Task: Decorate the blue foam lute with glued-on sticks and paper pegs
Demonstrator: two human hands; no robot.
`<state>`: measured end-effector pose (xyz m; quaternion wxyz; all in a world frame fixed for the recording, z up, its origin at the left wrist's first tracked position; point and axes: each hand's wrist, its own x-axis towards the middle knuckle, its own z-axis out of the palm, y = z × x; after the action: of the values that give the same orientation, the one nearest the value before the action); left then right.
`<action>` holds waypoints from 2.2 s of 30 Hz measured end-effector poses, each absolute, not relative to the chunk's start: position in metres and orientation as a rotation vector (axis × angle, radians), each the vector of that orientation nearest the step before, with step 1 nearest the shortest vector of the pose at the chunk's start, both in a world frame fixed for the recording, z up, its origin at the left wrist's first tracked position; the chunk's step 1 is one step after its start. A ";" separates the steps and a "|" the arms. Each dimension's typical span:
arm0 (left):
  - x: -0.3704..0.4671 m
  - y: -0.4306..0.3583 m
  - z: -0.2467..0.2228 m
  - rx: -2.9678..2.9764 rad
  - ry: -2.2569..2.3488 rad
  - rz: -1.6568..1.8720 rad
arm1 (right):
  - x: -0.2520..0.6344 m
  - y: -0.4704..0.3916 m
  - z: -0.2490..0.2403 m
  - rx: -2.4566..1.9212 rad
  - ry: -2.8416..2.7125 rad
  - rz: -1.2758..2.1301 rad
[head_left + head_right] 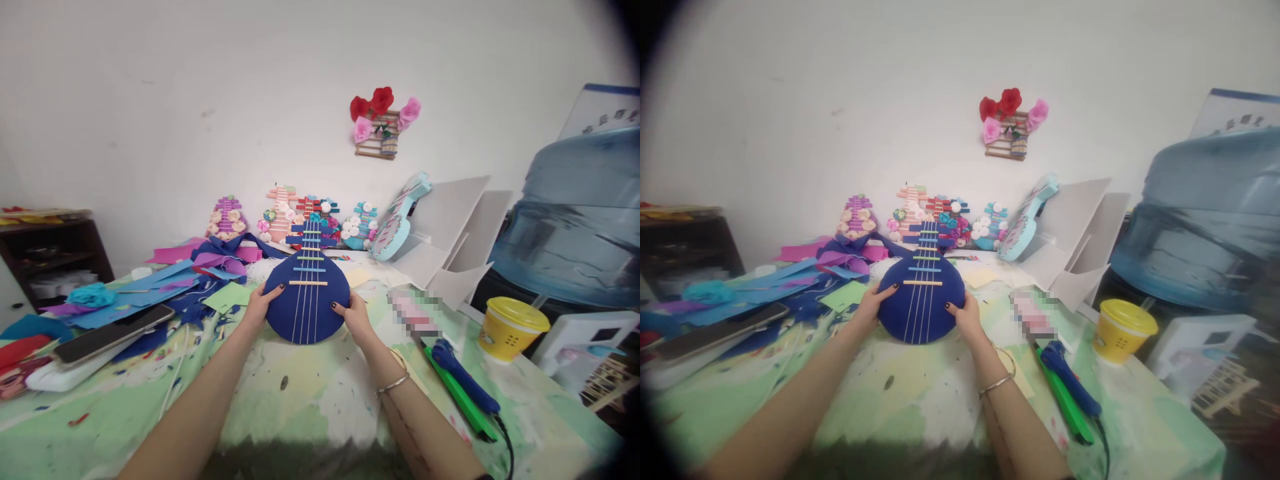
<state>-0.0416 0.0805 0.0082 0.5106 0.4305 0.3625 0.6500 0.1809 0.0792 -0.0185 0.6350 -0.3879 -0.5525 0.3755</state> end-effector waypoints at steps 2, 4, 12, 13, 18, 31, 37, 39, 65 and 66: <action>-0.041 0.081 0.006 0.996 0.896 1.569 | 0.181 0.078 -0.018 -0.859 -1.275 0.858; -0.040 0.082 0.005 1.000 0.916 1.586 | 0.181 0.076 -0.016 -0.830 -1.277 0.869; -0.040 0.078 0.008 0.980 0.910 1.589 | 0.177 0.067 -0.009 -0.765 -1.207 0.975; -0.040 0.077 0.008 0.972 0.910 1.585 | 0.177 0.067 -0.008 -0.758 -1.206 0.984; -0.042 0.079 0.008 0.976 0.935 1.547 | 0.178 0.067 -0.009 -0.775 -1.197 1.018; -0.043 0.081 0.004 0.994 0.932 1.494 | 0.182 0.079 -0.020 -0.876 -1.288 0.871; -0.043 0.083 0.003 0.984 0.932 1.494 | 0.182 0.079 -0.020 -0.857 -1.290 0.889; -0.043 0.083 0.003 0.983 0.928 1.496 | 0.181 0.079 -0.019 -0.856 -1.285 0.904; -0.044 0.085 0.001 0.974 0.894 1.491 | 0.183 0.082 -0.024 -0.936 -1.300 0.845; -0.044 0.085 0.001 0.972 0.894 1.493 | 0.183 0.082 -0.024 -0.935 -1.295 0.849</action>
<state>-0.0441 0.0850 0.0006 0.5432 0.4096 0.3765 0.6288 0.1826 0.0818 -0.0239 0.6181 -0.4062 -0.5629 0.3689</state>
